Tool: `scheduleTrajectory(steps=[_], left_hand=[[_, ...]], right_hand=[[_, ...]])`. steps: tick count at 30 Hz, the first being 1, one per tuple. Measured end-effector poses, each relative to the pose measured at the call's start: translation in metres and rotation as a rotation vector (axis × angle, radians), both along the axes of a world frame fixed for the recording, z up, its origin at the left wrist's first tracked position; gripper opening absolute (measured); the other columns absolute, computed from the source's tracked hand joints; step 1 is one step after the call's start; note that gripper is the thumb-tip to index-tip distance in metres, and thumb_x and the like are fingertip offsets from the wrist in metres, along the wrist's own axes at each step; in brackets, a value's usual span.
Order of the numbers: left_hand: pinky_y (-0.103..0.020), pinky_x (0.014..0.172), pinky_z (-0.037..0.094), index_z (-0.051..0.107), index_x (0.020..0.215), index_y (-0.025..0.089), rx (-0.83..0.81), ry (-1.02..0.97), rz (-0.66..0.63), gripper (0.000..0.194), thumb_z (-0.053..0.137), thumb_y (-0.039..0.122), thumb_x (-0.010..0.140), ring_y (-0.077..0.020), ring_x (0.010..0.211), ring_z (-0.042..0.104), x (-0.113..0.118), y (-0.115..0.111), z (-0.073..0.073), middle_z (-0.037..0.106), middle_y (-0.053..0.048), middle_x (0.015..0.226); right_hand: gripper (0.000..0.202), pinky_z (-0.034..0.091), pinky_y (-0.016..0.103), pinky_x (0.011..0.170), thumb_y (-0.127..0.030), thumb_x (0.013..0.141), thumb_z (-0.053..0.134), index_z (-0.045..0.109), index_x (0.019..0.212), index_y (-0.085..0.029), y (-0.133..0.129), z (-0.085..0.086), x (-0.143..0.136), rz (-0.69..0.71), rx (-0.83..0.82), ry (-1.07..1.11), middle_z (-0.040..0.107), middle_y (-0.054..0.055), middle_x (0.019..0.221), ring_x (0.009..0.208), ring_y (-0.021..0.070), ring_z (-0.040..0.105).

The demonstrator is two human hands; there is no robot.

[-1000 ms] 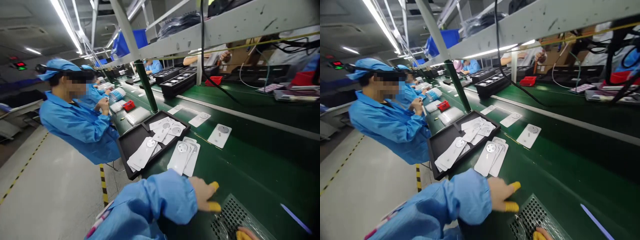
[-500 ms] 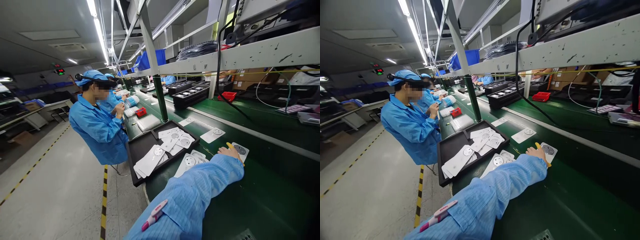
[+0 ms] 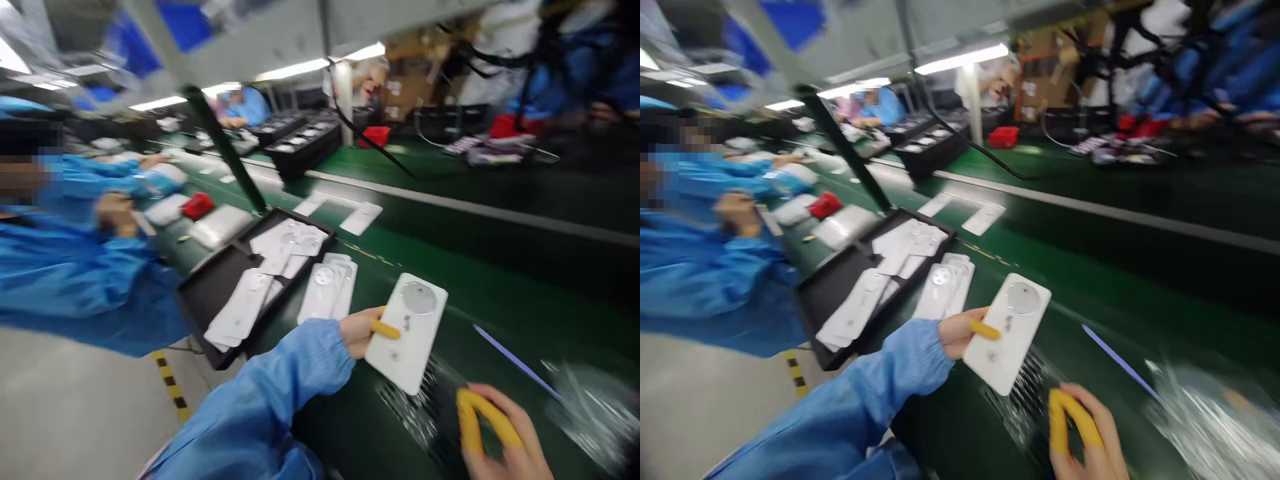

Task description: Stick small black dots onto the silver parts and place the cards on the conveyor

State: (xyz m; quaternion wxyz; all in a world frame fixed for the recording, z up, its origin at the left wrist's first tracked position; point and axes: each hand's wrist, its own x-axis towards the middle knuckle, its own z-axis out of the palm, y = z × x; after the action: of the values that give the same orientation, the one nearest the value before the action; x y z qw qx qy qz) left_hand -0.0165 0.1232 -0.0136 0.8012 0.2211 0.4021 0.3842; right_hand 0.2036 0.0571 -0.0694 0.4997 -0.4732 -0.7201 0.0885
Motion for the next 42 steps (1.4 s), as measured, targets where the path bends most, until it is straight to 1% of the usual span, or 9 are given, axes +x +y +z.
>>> scheduleTrajectory(steps=[2, 4, 9, 16, 21, 26, 34, 37, 42], left_hand=[[-0.032, 0.073, 0.055, 0.061, 0.107, 0.015, -0.035, -0.030, 0.115, 0.055, 0.080, 0.019, 0.056, -0.0244, 0.087, 0.069, 0.008, -0.043, -0.001, 0.072, -0.010, 0.099], [-0.030, 0.072, 0.055, 0.058, 0.115, 0.017, 0.019, 0.038, 0.164, 0.054, 0.079, 0.023, 0.065, -0.0230, 0.088, 0.068, 0.017, -0.072, 0.003, 0.071, -0.008, 0.103], [-0.030, 0.076, 0.055, 0.049, 0.129, 0.018, 0.220, 0.090, 0.051, 0.051, 0.066, 0.030, 0.083, -0.0237, 0.098, 0.065, 0.038, -0.105, 0.014, 0.065, -0.010, 0.119], [-0.037, 0.093, 0.050, 0.044, 0.138, 0.021, 0.410, 0.273, 0.026, 0.054, 0.060, 0.031, 0.087, -0.0266, 0.109, 0.060, 0.043, -0.119, 0.010, 0.060, -0.011, 0.126], [-0.039, 0.090, 0.053, 0.051, 0.133, 0.020, 0.430, 0.425, 0.102, 0.053, 0.064, 0.035, 0.083, -0.0277, 0.101, 0.064, 0.042, -0.129, 0.005, 0.066, -0.012, 0.112], [-0.038, 0.089, 0.054, 0.052, 0.132, 0.019, 0.522, 0.508, 0.139, 0.050, 0.061, 0.032, 0.085, -0.0286, 0.104, 0.064, 0.039, -0.135, -0.001, 0.068, -0.013, 0.110], [-0.034, 0.095, 0.051, 0.044, 0.137, 0.024, 0.899, 0.550, 0.066, 0.050, 0.051, 0.016, 0.089, -0.0246, 0.115, 0.059, 0.039, -0.119, 0.013, 0.061, -0.009, 0.128], [-0.036, 0.093, 0.052, 0.046, 0.135, 0.024, 0.873, 0.607, 0.067, 0.048, 0.051, 0.017, 0.088, -0.0256, 0.114, 0.060, 0.038, -0.119, 0.012, 0.061, -0.009, 0.127], [-0.041, 0.089, 0.053, 0.052, 0.128, 0.022, 0.722, 0.682, 0.050, 0.042, 0.055, 0.021, 0.087, -0.0279, 0.104, 0.062, 0.036, -0.132, -0.007, 0.066, -0.012, 0.113]], right_hand=[[0.024, 0.057, 0.035, 0.069, -0.013, 0.078, 0.064, 0.064, 0.100, -0.022, -0.009, 0.024, -0.003, -0.052, 0.062, -0.059, 0.065, 0.007, 0.096, 0.083, 0.0213, 0.065], [0.026, 0.057, 0.035, 0.074, -0.007, 0.078, 0.064, 0.062, 0.101, -0.018, -0.008, 0.044, -0.010, -0.070, 0.114, -0.101, 0.064, 0.007, 0.096, 0.086, 0.0200, 0.064], [0.032, 0.055, 0.043, 0.088, -0.004, 0.076, 0.065, 0.059, 0.104, -0.016, -0.007, 0.061, -0.024, -0.013, 0.196, -0.172, 0.064, 0.008, 0.094, 0.089, 0.0198, 0.063], [0.036, 0.052, 0.045, 0.092, 0.001, 0.075, 0.063, 0.060, 0.106, -0.016, -0.016, 0.061, -0.025, -0.011, 0.186, -0.215, 0.067, 0.008, 0.097, 0.089, 0.0187, 0.064], [0.040, 0.047, 0.052, 0.099, 0.000, 0.075, 0.060, 0.060, 0.113, -0.014, -0.025, 0.062, -0.026, 0.032, 0.131, -0.247, 0.065, 0.013, 0.114, 0.106, 0.0238, 0.062], [0.041, 0.050, 0.053, 0.093, -0.007, 0.079, 0.056, 0.056, 0.119, -0.008, -0.032, 0.066, -0.033, 0.087, 0.132, -0.213, 0.055, 0.022, 0.127, 0.119, 0.0315, 0.054], [0.044, 0.053, 0.050, 0.089, -0.007, 0.079, 0.057, 0.055, 0.122, -0.012, -0.027, 0.071, -0.033, 0.043, 0.128, -0.228, 0.056, 0.020, 0.127, 0.114, 0.0293, 0.056], [0.053, 0.050, 0.052, 0.092, -0.007, 0.079, 0.057, 0.049, 0.131, -0.010, -0.030, 0.069, -0.035, 0.082, 0.053, -0.224, 0.050, 0.021, 0.133, 0.121, 0.0320, 0.051], [0.057, 0.044, 0.054, 0.100, -0.010, 0.085, 0.046, 0.036, 0.141, -0.013, -0.039, 0.061, -0.046, 0.139, -0.169, -0.050, 0.039, 0.019, 0.144, 0.131, 0.0321, 0.041]])
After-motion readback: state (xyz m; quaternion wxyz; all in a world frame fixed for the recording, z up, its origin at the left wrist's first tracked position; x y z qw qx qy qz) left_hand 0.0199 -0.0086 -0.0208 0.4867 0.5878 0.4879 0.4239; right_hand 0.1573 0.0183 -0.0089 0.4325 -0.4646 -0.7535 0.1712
